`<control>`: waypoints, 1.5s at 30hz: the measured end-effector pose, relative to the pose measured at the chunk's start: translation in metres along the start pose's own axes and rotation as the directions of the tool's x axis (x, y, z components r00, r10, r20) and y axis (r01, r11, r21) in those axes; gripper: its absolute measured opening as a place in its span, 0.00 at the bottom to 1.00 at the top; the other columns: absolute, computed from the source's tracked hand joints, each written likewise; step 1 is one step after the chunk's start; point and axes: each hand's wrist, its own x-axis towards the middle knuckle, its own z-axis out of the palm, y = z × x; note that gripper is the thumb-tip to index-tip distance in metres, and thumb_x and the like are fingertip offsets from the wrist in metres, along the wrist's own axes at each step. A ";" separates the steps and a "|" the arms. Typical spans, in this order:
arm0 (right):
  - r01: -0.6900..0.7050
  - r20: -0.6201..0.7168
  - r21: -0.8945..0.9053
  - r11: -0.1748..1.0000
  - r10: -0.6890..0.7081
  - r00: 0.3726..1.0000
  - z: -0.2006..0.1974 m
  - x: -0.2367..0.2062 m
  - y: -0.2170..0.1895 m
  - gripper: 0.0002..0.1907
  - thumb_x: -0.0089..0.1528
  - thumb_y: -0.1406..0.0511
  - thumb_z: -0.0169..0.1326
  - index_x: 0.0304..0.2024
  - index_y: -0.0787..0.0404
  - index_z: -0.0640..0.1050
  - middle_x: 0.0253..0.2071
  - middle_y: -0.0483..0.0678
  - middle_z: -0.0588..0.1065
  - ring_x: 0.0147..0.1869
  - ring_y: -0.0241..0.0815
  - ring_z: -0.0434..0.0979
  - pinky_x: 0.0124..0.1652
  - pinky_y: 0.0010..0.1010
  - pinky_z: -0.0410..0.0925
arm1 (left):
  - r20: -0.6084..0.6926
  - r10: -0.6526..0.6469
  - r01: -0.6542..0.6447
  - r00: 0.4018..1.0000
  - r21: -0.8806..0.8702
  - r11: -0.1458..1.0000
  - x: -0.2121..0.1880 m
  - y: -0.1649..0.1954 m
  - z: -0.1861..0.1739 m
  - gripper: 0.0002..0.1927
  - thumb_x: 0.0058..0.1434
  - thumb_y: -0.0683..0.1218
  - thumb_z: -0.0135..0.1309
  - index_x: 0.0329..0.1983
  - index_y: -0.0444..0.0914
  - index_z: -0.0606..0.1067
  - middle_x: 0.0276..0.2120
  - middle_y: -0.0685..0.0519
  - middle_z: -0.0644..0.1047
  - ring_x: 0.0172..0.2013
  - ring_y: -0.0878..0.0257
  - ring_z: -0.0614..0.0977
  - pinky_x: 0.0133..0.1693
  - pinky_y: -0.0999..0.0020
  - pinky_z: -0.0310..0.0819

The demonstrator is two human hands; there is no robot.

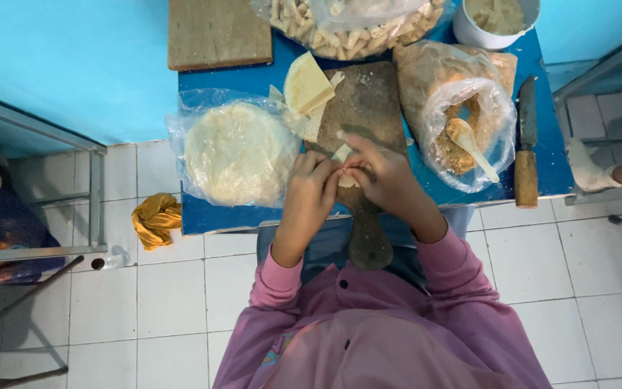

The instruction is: The person sits at a small table and arranges thin slices of a white food block on a wooden cutting board. They press and fold the slices together by hand and use a spoon to scoop brown powder from a plastic bag onto the pieces.

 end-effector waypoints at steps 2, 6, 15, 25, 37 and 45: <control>-0.017 0.001 0.033 0.999 0.017 1.000 -0.001 0.002 -0.001 0.32 0.61 0.73 0.59 0.68 0.61 0.68 0.40 0.51 0.81 0.45 0.48 0.84 0.44 0.36 0.75 | -0.011 0.000 0.000 1.000 -0.011 1.000 0.001 0.001 0.000 0.04 0.61 0.36 0.57 0.40 0.32 0.77 0.39 0.44 0.75 0.42 0.45 0.75 0.44 0.54 0.70; 0.040 -0.014 -0.056 0.998 -0.041 0.999 -0.004 0.005 -0.006 0.33 0.61 0.74 0.59 0.69 0.59 0.68 0.39 0.47 0.81 0.46 0.49 0.80 0.46 0.38 0.72 | -0.011 0.004 -0.004 1.000 0.008 1.000 0.002 0.004 -0.002 0.05 0.61 0.36 0.57 0.40 0.33 0.78 0.38 0.44 0.75 0.42 0.45 0.74 0.44 0.53 0.68; 0.190 -0.091 -0.372 0.909 -0.240 0.967 -0.001 0.004 -0.013 0.29 0.58 0.68 0.63 0.63 0.57 0.75 0.42 0.43 0.79 0.50 0.48 0.71 0.52 0.41 0.60 | -0.003 -0.030 0.030 1.000 0.073 0.997 0.005 0.004 -0.002 0.04 0.60 0.36 0.57 0.38 0.33 0.78 0.37 0.43 0.73 0.42 0.43 0.73 0.44 0.51 0.67; 0.227 -0.071 -0.498 0.837 -0.300 0.951 0.005 0.004 -0.012 0.25 0.63 0.70 0.60 0.63 0.57 0.77 0.35 0.43 0.76 0.48 0.45 0.74 0.57 0.45 0.62 | -0.020 -0.072 0.074 0.997 0.108 0.991 0.000 -0.001 0.002 0.03 0.62 0.38 0.59 0.39 0.33 0.77 0.38 0.46 0.76 0.43 0.45 0.76 0.44 0.52 0.70; 0.172 -0.072 -0.508 0.844 -0.241 0.968 0.014 0.005 -0.015 0.26 0.65 0.69 0.59 0.67 0.61 0.74 0.36 0.45 0.77 0.49 0.46 0.75 0.66 0.59 0.60 | -0.122 -0.024 0.039 0.992 0.121 0.992 0.004 -0.001 0.008 0.11 0.66 0.38 0.54 0.51 0.33 0.78 0.40 0.44 0.74 0.44 0.46 0.75 0.46 0.53 0.69; -0.059 -0.250 -0.024 0.998 0.051 0.967 0.011 0.010 0.006 0.17 0.65 0.71 0.60 0.57 0.61 0.74 0.42 0.53 0.81 0.48 0.45 0.82 0.50 0.32 0.71 | -0.126 -0.029 0.037 0.992 0.057 0.998 0.003 0.003 0.003 0.15 0.67 0.39 0.55 0.56 0.34 0.75 0.45 0.43 0.73 0.48 0.44 0.76 0.50 0.54 0.70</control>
